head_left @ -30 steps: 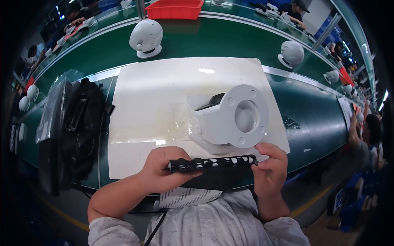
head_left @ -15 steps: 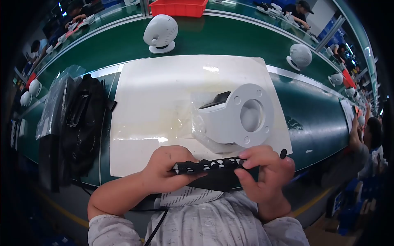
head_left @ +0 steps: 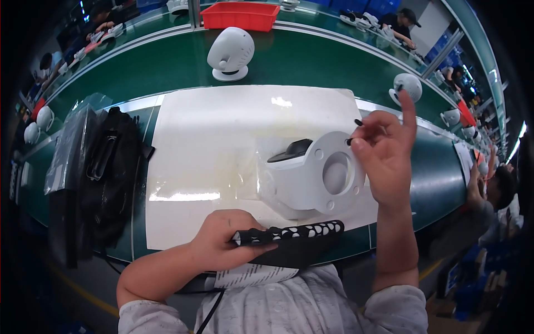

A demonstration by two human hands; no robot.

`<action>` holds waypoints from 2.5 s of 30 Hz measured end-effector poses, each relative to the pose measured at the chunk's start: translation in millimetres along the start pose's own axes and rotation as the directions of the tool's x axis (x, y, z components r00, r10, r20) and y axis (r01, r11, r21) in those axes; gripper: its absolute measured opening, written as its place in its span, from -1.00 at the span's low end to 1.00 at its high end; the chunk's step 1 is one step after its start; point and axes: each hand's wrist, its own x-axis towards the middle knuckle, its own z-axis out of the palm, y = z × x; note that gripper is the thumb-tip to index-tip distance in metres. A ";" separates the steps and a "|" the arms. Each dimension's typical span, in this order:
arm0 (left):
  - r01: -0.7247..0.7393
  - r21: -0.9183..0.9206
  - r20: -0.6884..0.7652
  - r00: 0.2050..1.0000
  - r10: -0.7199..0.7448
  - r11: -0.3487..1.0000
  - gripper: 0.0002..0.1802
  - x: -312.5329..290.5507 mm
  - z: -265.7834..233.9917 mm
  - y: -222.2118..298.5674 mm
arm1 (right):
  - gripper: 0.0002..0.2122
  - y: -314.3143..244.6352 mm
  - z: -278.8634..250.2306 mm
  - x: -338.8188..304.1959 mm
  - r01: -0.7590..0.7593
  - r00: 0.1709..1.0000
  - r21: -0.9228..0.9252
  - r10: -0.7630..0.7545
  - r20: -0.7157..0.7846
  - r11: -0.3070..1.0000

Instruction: Assembling and inspecting white security camera housings on a production line.

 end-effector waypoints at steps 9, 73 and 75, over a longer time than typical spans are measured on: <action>-0.013 -0.004 -0.007 1.000 0.013 1.000 -0.75 3.4 5.2 -3.2 | -0.33 -16.9 -12.5 -4.1 0.284 0.949 -0.508 -0.162 0.271 0.813; -0.073 -0.064 0.059 0.995 0.077 0.995 -0.81 -8.5 -39.3 -21.6 | -0.87 -34.0 69.8 -55.0 0.257 0.907 -0.691 0.078 0.414 0.676; -0.077 -0.063 0.047 0.996 0.080 0.995 -0.82 -9.0 -39.3 -21.3 | -0.88 -32.1 72.0 -55.2 0.220 0.901 -0.686 0.126 0.416 0.693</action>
